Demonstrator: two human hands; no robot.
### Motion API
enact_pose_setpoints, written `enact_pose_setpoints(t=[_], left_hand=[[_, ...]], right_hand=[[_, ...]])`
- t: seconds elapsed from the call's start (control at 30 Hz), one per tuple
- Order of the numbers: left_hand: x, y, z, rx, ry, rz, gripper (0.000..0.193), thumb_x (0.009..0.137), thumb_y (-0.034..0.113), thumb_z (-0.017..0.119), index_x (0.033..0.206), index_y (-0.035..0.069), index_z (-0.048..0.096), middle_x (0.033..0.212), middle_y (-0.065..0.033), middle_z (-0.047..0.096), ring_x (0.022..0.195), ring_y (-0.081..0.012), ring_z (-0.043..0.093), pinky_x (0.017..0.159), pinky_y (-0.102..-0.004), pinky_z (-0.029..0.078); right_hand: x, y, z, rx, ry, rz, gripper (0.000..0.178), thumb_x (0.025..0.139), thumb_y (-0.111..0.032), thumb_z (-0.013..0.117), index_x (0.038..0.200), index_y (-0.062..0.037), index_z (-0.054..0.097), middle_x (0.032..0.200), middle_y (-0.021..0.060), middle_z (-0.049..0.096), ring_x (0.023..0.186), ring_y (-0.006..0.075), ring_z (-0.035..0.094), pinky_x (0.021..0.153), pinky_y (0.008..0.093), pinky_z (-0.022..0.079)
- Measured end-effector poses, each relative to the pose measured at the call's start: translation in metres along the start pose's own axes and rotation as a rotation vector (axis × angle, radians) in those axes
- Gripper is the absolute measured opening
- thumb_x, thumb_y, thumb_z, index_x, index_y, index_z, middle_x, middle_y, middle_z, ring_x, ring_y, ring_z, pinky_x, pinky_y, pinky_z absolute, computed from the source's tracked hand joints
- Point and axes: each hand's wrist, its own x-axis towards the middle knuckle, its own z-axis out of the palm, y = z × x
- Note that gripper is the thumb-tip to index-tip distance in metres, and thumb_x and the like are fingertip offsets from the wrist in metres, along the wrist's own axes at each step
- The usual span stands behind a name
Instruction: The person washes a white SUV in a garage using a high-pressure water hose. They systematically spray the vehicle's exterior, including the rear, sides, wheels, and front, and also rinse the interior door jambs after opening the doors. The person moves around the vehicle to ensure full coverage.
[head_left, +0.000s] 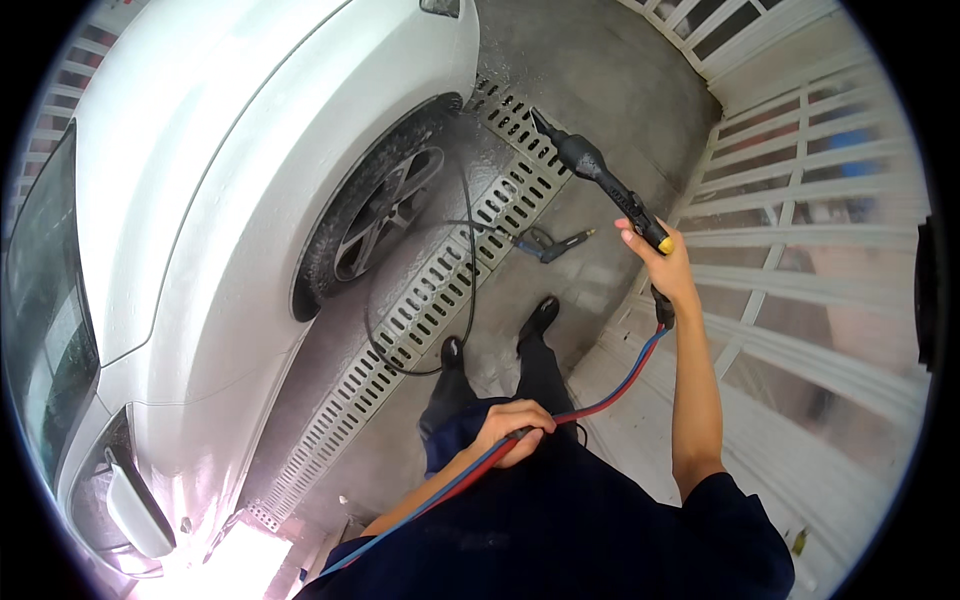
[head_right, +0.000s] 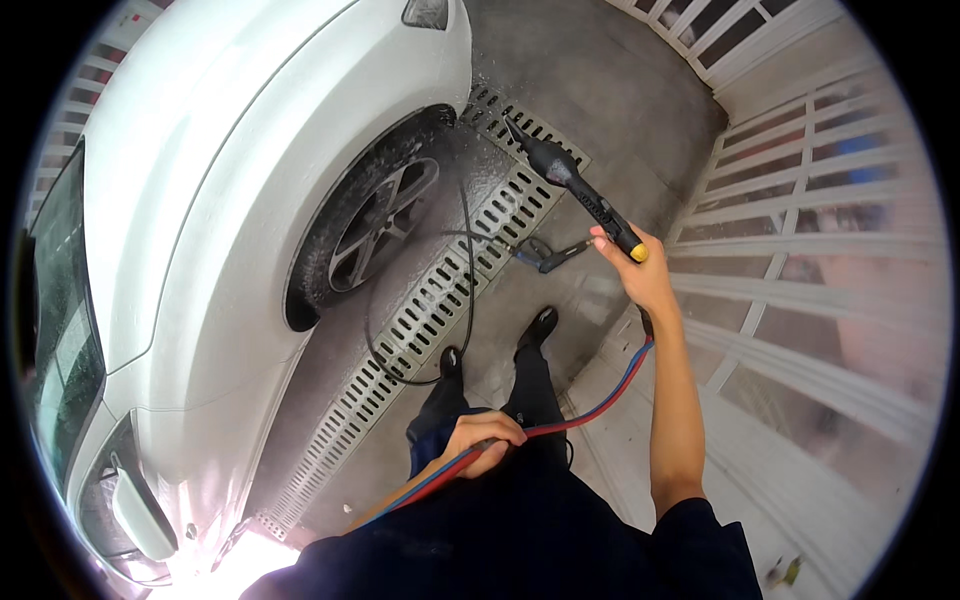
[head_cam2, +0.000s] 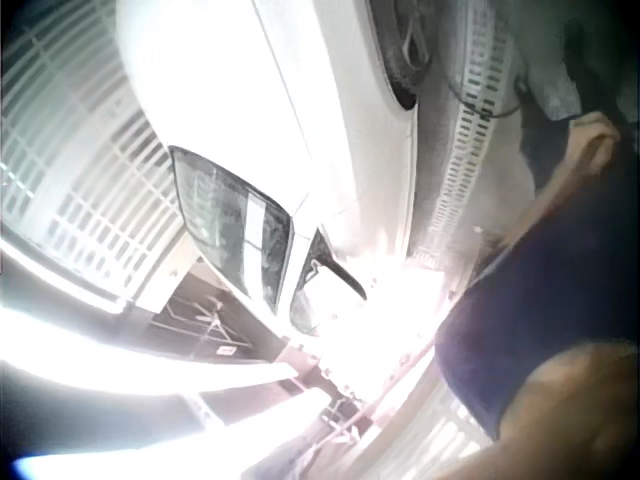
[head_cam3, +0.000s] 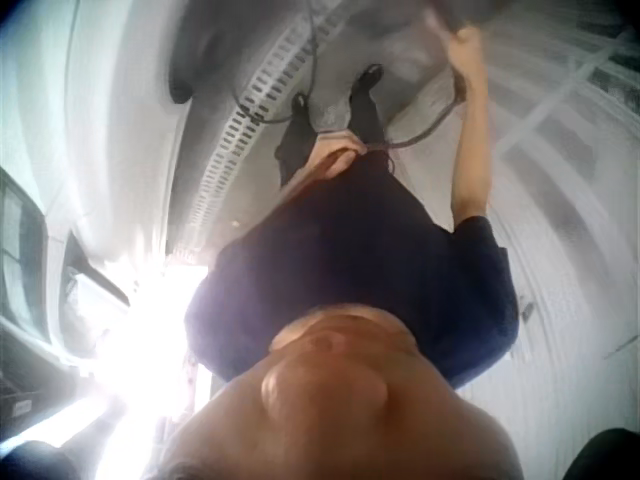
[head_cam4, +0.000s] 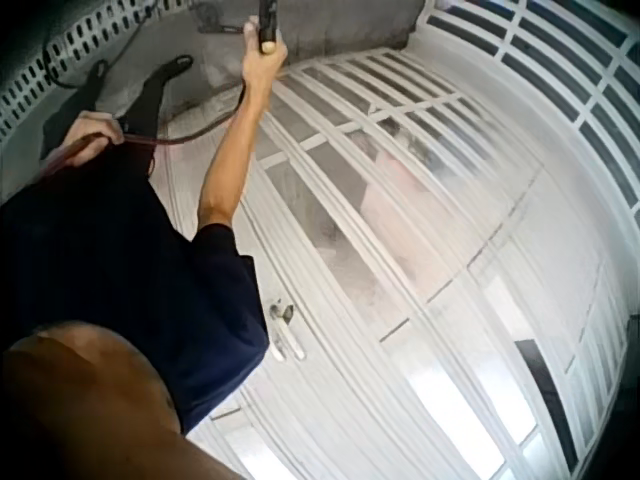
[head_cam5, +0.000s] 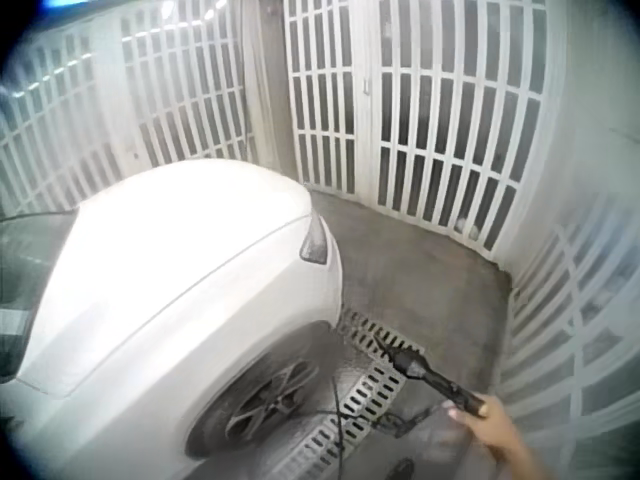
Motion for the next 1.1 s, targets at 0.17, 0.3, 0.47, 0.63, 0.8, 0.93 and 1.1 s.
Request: enact_pose_setpoints(t=[0.17,0.3,0.47,0.63,0.8,0.93,1.1], left_hand=[[0.153,0.006,0.023,0.09,0.055,0.162,0.013,0.084,0.0,0.059,0.094,-0.003,0.068,0.093,-0.0165,0.069,0.083,-0.0294,0.068,0.074,-0.0357,0.053],[0.256,0.051,0.032,0.164,0.201,0.292,0.014,0.087,0.005,0.058,0.092,-0.004,0.068,0.09,-0.0181,0.069,0.085,-0.0325,0.07,0.077,-0.0385,0.056],[0.384,0.079,0.052,0.214,0.313,0.409,0.024,0.091,0.012,0.051,0.092,-0.008,0.065,0.089,-0.0215,0.068,0.085,-0.035,0.07,0.077,-0.0414,0.057],[0.52,0.027,0.039,0.269,0.45,0.36,0.028,0.093,0.014,0.05,0.096,-0.009,0.065,0.09,-0.0237,0.067,0.087,-0.0385,0.07,0.08,-0.0471,0.056],[0.682,-0.001,-0.001,0.216,0.497,0.336,0.03,0.093,0.013,0.048,0.098,-0.011,0.064,0.092,-0.0258,0.066,0.089,-0.0398,0.07,0.083,-0.0481,0.056],[0.802,0.017,-0.046,0.225,0.504,0.348,0.034,0.093,0.018,0.048,0.094,-0.011,0.066,0.088,-0.0264,0.067,0.084,-0.0391,0.07,0.078,-0.0459,0.058],[0.918,0.032,-0.108,0.305,0.509,0.389,0.029,0.089,0.016,0.05,0.092,-0.009,0.065,0.089,-0.0222,0.068,0.086,-0.0364,0.07,0.076,-0.0416,0.057]], right_hand=[[0.156,-0.015,-0.095,0.092,-0.087,-0.161,0.022,0.093,-0.021,0.072,0.101,-0.0007,0.068,0.09,0.0009,0.069,0.085,0.0085,0.059,0.082,0.0265,0.047],[0.29,-0.073,-0.149,0.113,-0.057,-0.253,0.022,0.093,-0.022,0.072,0.091,-0.0007,0.064,0.075,0.0004,0.063,0.074,0.0088,0.062,0.07,0.0263,0.048],[0.412,-0.201,-0.162,-0.075,-0.077,-0.586,0.025,0.091,-0.024,0.074,0.092,-0.0002,0.065,0.059,0.0043,0.054,0.057,0.0097,0.05,0.051,0.0281,0.041],[0.427,-0.249,-0.089,-0.19,-0.408,-1.499,0.013,0.082,-0.016,0.063,0.089,-0.0069,0.056,0.068,0.0077,0.061,0.061,0.0268,0.065,0.057,0.0401,0.05],[0.515,-0.219,-0.104,-0.238,-0.744,-1.701,0.013,0.084,-0.02,0.058,0.09,-0.009,0.059,0.067,0.0016,0.06,0.063,0.0181,0.064,0.056,0.0324,0.048],[0.701,-0.218,-0.181,-0.226,-0.893,-1.143,0.033,0.075,-0.012,0.07,0.106,-0.0076,0.062,0.083,0.0096,0.069,0.078,0.0306,0.07,0.064,0.0406,0.055],[0.907,-0.241,-0.249,-0.148,-0.537,-0.462,0.019,0.084,-0.01,0.073,0.094,0.0016,0.061,0.067,0.0106,0.059,0.059,0.0175,0.058,0.057,0.0339,0.045]])
